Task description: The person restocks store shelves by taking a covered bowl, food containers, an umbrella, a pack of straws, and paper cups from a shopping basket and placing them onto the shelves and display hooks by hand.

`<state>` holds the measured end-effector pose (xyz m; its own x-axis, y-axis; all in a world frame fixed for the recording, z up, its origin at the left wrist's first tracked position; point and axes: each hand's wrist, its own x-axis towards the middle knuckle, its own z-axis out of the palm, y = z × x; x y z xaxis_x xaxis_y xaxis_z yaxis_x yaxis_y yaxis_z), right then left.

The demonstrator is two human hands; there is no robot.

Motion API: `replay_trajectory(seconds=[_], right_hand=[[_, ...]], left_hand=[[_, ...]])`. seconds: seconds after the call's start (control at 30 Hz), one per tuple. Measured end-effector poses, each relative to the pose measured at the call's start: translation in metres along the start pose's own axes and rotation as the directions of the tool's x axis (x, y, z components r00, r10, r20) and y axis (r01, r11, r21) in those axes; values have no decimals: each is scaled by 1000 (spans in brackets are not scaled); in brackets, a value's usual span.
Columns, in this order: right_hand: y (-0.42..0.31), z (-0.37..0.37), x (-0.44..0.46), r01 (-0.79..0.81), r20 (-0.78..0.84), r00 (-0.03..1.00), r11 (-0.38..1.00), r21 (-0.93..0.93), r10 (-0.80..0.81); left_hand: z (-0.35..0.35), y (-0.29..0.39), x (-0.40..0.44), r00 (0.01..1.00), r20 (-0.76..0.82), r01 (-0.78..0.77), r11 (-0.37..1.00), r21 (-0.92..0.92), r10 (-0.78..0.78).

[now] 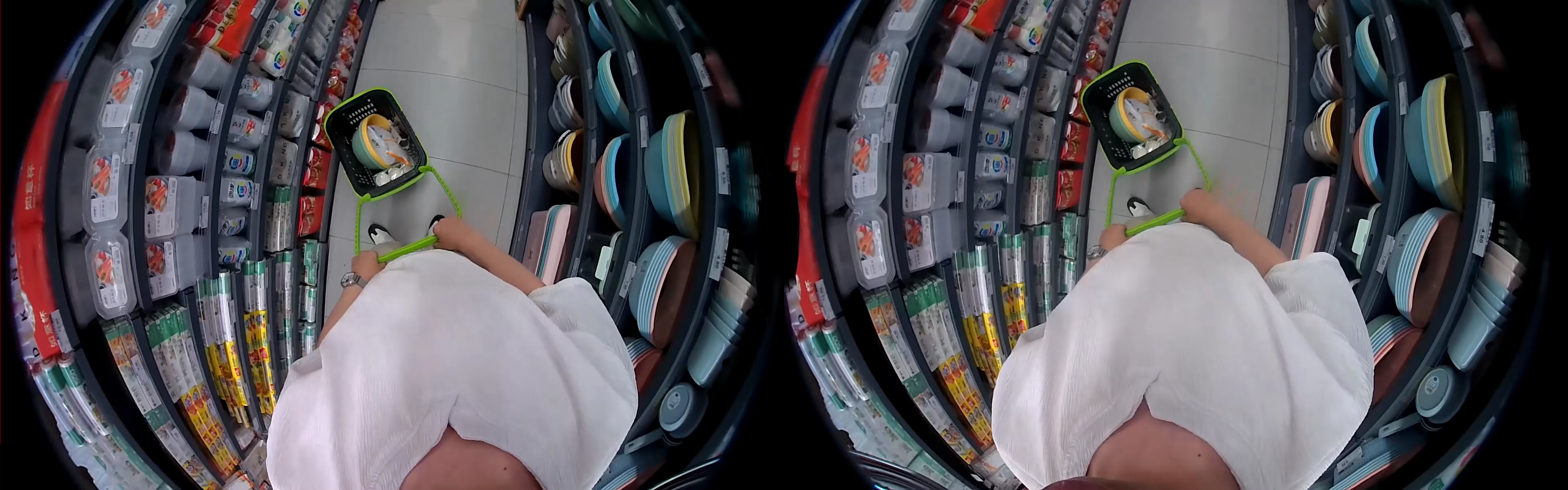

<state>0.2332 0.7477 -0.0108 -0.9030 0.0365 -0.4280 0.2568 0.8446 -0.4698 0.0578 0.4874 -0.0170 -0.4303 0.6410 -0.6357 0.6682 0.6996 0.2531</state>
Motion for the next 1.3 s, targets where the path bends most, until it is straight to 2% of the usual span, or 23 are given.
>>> replay_trajectory(seconds=[0.13,0.27,0.37,0.57,0.7,0.87,0.97,1.1,1.17,1.3], right_hand=[[1,32,12,9,-58,998,1000,-16,-10],[9,52,18,-13,-32,999,1000,-9,13],[19,65,22,-12,-53,999,1000,-14,11],[28,57,22,30,-72,997,1000,2,-30],[31,58,20,7,-101,995,1000,8,-6],[22,52,5,-17,-85,996,1000,4,17],[17,54,0,-83,-111,990,997,-4,82],[10,57,-5,-84,-127,988,995,48,90],[7,56,-7,-70,-145,987,996,54,77],[-4,42,-13,-64,-158,984,994,91,78]], left_hand=[[15,-13,10,998,39,55,998,39,-57],[25,-19,16,993,62,103,995,3,-103],[36,-22,19,994,21,110,994,-10,-110],[36,-11,16,989,-41,144,990,-3,-144],[35,-9,13,989,-28,146,988,-40,-147],[27,-2,9,993,32,115,993,-17,-115],[26,-4,11,992,84,91,996,10,-91],[28,-11,6,994,53,94,995,31,-95],[31,-21,5,999,42,-3,1000,30,1],[19,-23,-5,999,24,-40,999,-16,40]])
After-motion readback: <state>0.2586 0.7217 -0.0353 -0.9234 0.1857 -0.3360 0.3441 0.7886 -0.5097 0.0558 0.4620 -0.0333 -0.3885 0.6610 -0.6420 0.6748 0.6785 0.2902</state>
